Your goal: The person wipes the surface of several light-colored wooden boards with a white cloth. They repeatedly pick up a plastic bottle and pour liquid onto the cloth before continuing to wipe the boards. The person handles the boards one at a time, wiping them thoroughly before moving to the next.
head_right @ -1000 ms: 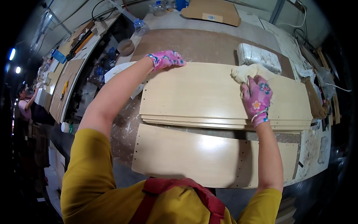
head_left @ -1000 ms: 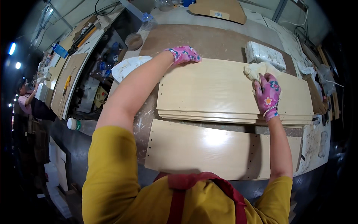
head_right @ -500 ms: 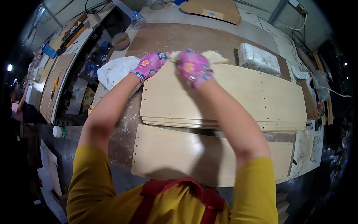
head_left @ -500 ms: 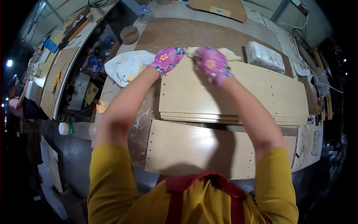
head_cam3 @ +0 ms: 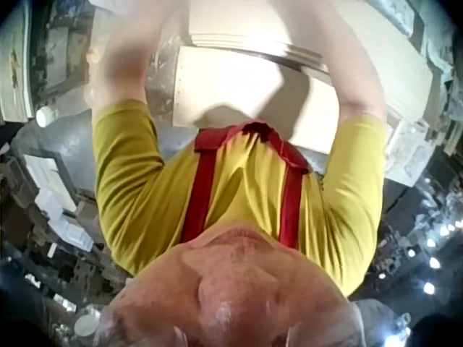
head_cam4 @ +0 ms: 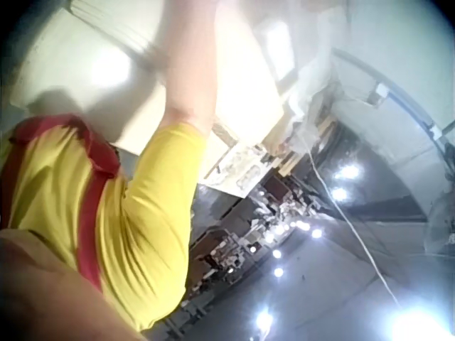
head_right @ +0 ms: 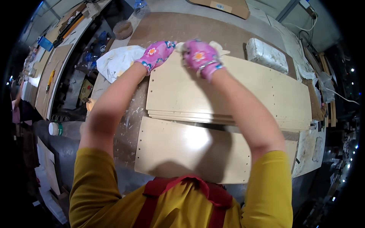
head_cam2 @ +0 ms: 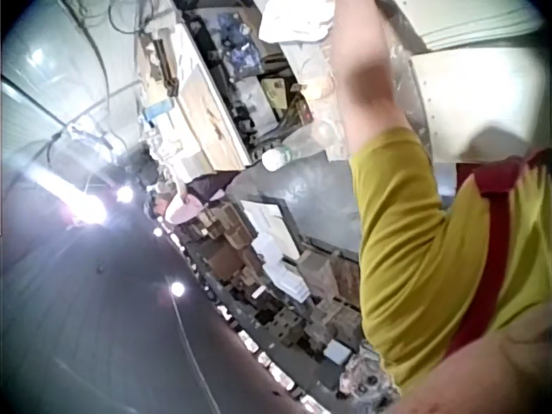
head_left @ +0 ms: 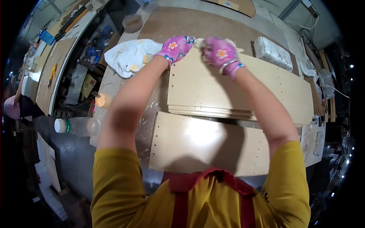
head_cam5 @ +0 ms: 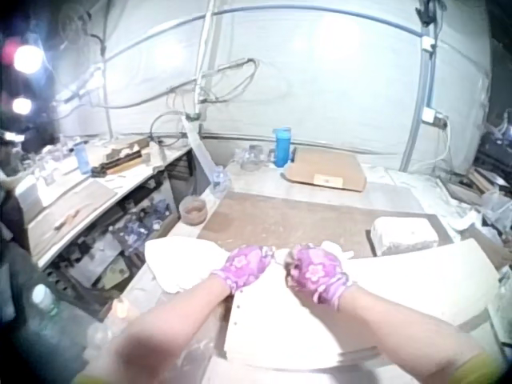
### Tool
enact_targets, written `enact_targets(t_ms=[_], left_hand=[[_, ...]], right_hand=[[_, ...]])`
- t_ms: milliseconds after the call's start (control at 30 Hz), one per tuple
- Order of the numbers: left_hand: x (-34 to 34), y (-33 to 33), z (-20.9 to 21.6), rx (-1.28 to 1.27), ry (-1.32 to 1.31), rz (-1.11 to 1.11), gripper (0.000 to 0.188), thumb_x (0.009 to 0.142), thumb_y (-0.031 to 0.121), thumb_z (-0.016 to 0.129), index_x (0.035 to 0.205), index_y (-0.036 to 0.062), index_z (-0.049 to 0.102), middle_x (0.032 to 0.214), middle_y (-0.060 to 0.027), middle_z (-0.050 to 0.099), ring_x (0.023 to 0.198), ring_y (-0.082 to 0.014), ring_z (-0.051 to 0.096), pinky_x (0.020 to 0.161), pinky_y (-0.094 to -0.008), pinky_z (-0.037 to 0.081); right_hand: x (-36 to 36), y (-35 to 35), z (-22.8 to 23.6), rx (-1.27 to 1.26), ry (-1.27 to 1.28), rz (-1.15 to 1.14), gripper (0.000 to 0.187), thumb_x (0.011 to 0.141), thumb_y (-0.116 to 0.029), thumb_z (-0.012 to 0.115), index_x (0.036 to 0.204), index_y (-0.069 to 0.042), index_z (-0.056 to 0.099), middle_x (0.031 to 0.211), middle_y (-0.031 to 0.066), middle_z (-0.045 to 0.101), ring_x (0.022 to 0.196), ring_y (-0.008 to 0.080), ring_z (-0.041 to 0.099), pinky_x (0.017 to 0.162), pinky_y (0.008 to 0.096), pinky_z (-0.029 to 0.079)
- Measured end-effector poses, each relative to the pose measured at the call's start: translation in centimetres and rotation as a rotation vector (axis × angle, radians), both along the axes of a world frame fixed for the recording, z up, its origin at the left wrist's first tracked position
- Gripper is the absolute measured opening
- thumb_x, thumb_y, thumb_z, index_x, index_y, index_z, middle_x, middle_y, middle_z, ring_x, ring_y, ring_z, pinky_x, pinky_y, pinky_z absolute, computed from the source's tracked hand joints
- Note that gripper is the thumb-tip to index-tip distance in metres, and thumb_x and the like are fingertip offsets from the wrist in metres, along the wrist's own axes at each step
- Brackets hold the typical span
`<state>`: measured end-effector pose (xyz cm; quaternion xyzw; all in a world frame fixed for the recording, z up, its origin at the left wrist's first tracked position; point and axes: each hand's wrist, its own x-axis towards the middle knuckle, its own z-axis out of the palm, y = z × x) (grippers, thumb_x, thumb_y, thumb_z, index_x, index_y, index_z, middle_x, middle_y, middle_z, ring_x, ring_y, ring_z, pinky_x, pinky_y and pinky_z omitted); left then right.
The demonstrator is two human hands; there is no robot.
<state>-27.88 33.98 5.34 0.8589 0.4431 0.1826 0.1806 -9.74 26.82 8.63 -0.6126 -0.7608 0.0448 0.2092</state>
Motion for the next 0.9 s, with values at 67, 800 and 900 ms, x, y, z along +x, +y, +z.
enact_targets(t_ms=[67, 800, 900], left_hand=[[-0.2, -0.4, 0.2, -0.030, 0.022, 0.006, 0.043, 0.097, 0.042, 0.043, 0.107, 0.0063, 0.064, 0.102, -0.0195, 0.066, 0.096, -0.0402, 0.060, 0.084, -0.0443, 0.047], [0.7, -0.1, 0.7, -0.073, 0.137, 0.047, 0.041, 0.099, 0.038, 0.041, 0.132, 0.0181, 0.056, 0.119, -0.0122, 0.064, 0.103, -0.0352, 0.061, 0.090, -0.0400, 0.048], [0.6, -0.7, 1.1, -0.093, 0.136, 0.068, 0.041, 0.098, 0.040, 0.042, 0.128, 0.0166, 0.059, 0.116, -0.0130, 0.064, 0.102, -0.0358, 0.061, 0.089, -0.0409, 0.048]], right_hand=[[5.6, -1.1, -0.2, -0.095, 0.023, -0.142, 0.017, 0.081, -0.020, 0.063, 0.096, -0.011, 0.065, 0.089, 0.0154, 0.068, 0.081, 0.0329, 0.066, 0.072, 0.0415, 0.053], [7.6, -10.7, 1.2, 0.026, -0.113, -0.198, 0.009, 0.078, -0.007, 0.060, 0.087, -0.009, 0.059, 0.078, 0.0124, 0.061, 0.072, 0.0317, 0.061, 0.065, 0.0417, 0.050], [-2.0, -10.6, 0.0, 0.160, 0.031, 0.202, 0.011, 0.077, -0.008, 0.058, 0.088, -0.010, 0.060, 0.082, 0.0148, 0.059, 0.073, 0.0345, 0.060, 0.067, 0.0438, 0.049]])
